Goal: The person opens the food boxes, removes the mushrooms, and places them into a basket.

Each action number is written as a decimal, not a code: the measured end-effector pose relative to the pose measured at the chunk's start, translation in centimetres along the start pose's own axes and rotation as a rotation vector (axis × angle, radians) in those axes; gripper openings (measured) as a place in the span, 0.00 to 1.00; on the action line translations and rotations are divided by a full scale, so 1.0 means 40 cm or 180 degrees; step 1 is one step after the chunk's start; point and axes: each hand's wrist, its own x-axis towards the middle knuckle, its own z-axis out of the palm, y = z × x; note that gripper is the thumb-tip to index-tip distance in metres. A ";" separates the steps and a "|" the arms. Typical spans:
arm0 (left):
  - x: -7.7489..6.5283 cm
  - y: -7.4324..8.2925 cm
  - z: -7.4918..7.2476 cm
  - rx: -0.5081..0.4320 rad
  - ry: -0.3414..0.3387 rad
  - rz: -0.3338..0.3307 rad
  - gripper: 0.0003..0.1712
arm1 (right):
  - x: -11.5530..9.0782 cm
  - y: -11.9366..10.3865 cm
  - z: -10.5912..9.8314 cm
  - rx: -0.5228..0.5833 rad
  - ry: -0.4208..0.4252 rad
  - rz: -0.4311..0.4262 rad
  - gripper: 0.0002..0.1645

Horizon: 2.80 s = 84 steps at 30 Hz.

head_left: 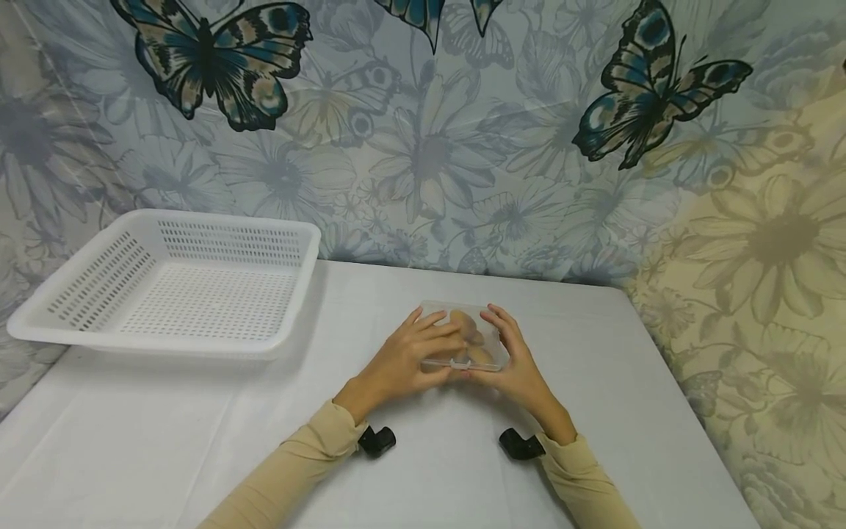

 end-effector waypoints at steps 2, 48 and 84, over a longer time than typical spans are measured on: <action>0.000 -0.001 0.004 0.0021 0.0050 0.0032 0.21 | 0.001 0.000 0.001 0.0002 0.0026 -0.0023 0.57; -0.004 -0.016 0.021 0.0553 0.0361 0.0491 0.23 | 0.007 0.013 0.014 -0.0304 0.0074 -0.0163 0.62; 0.010 -0.013 0.024 0.0893 0.0490 0.0892 0.23 | 0.005 0.010 0.011 -0.0177 0.0009 -0.0009 0.62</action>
